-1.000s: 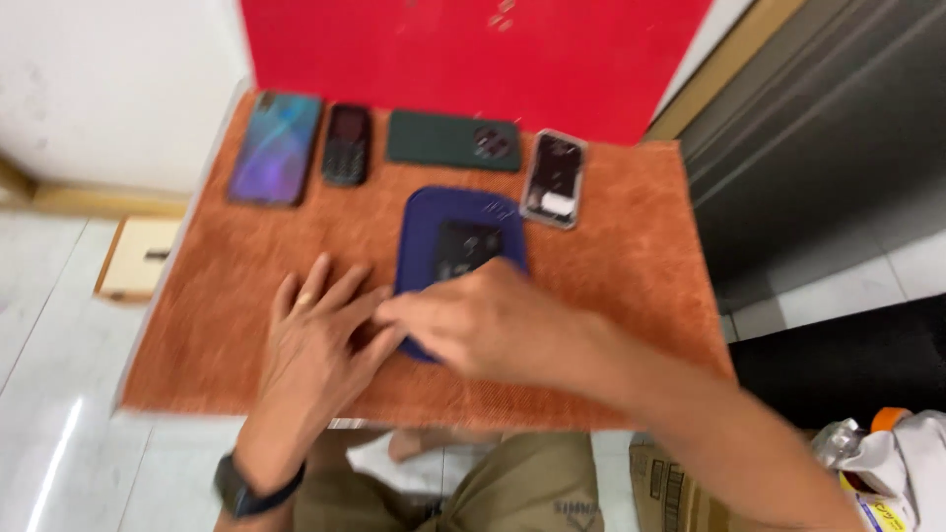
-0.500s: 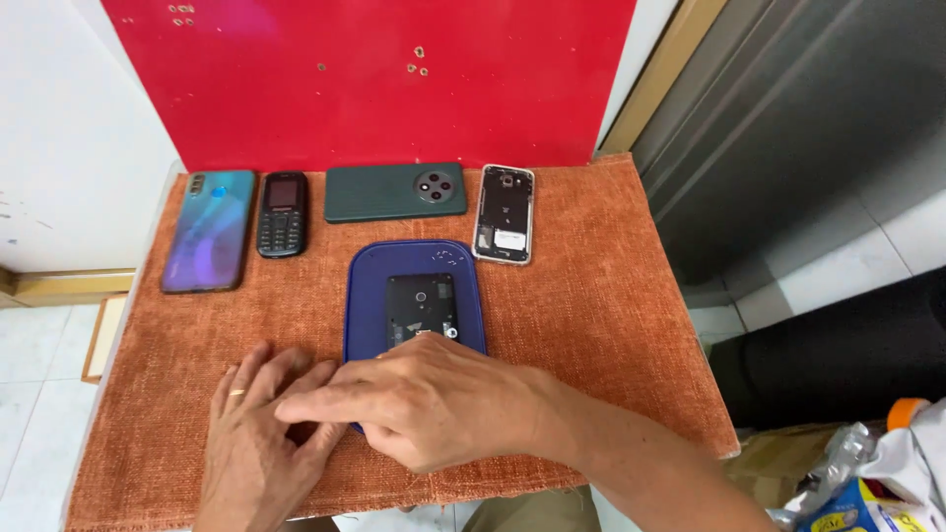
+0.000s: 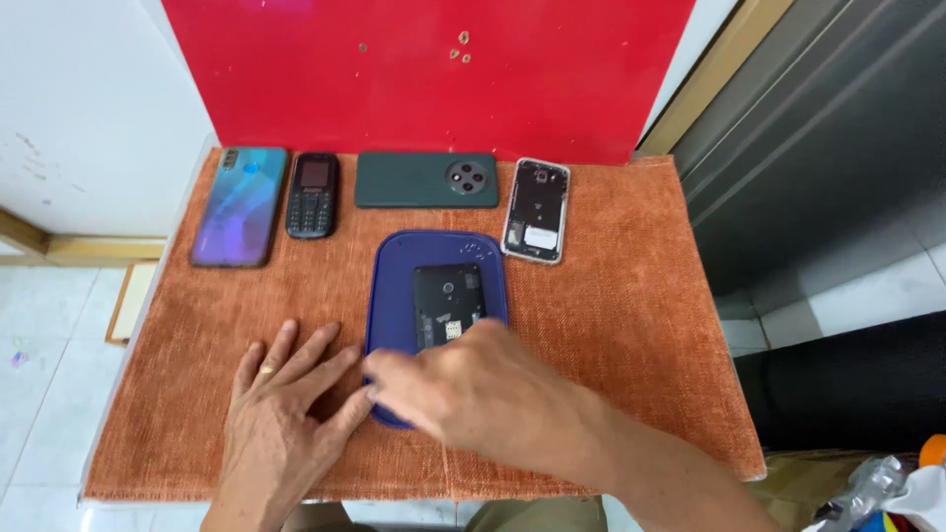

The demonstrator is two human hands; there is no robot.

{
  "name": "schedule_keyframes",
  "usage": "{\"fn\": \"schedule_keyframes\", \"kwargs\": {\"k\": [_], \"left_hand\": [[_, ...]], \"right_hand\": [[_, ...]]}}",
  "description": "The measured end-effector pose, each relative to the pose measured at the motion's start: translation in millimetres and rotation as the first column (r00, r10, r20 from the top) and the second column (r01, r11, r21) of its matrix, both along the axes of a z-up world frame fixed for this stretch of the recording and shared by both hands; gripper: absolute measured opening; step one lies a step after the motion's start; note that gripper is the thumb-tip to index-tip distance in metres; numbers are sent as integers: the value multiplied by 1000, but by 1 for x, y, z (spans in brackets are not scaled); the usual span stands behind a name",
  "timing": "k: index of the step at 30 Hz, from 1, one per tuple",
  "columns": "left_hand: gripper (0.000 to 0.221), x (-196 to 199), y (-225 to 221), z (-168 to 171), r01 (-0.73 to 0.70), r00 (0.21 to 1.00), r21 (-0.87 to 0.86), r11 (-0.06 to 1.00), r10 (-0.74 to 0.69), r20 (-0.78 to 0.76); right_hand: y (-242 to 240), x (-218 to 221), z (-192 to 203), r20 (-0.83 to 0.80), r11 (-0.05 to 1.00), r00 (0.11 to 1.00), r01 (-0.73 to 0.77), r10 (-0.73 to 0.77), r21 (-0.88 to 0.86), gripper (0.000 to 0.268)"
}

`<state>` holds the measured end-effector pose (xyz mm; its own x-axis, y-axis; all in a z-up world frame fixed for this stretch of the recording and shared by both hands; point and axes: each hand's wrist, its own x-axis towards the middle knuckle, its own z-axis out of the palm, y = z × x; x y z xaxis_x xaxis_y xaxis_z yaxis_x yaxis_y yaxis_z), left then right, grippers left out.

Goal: Inspecting the internal components and slots of a mobile phone on a repair bench.

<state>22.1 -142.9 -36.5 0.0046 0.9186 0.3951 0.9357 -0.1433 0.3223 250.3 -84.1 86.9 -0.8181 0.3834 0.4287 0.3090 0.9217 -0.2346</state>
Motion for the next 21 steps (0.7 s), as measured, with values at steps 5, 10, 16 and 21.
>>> {"fn": "schedule_keyframes", "kwargs": {"k": [5,10,16,21], "left_hand": [[48,4,-2,14,46,999,50,998,-45,-26],[46,2,-9,26,117,993,38,992,-118,23],[52,1,-15,33,389,918,41,920,-391,70],[60,13,-21,33,431,899,-52,901,-434,-64]], "right_hand": [[0,4,0,2,995,1000,-6,6,-96,24],[-3,-2,3,-32,931,996,-87,81,-355,35],[4,-6,-8,-66,984,998,-5,-7,-176,26],[6,-3,-1,0,988,1000,-24,25,-154,17]]}}
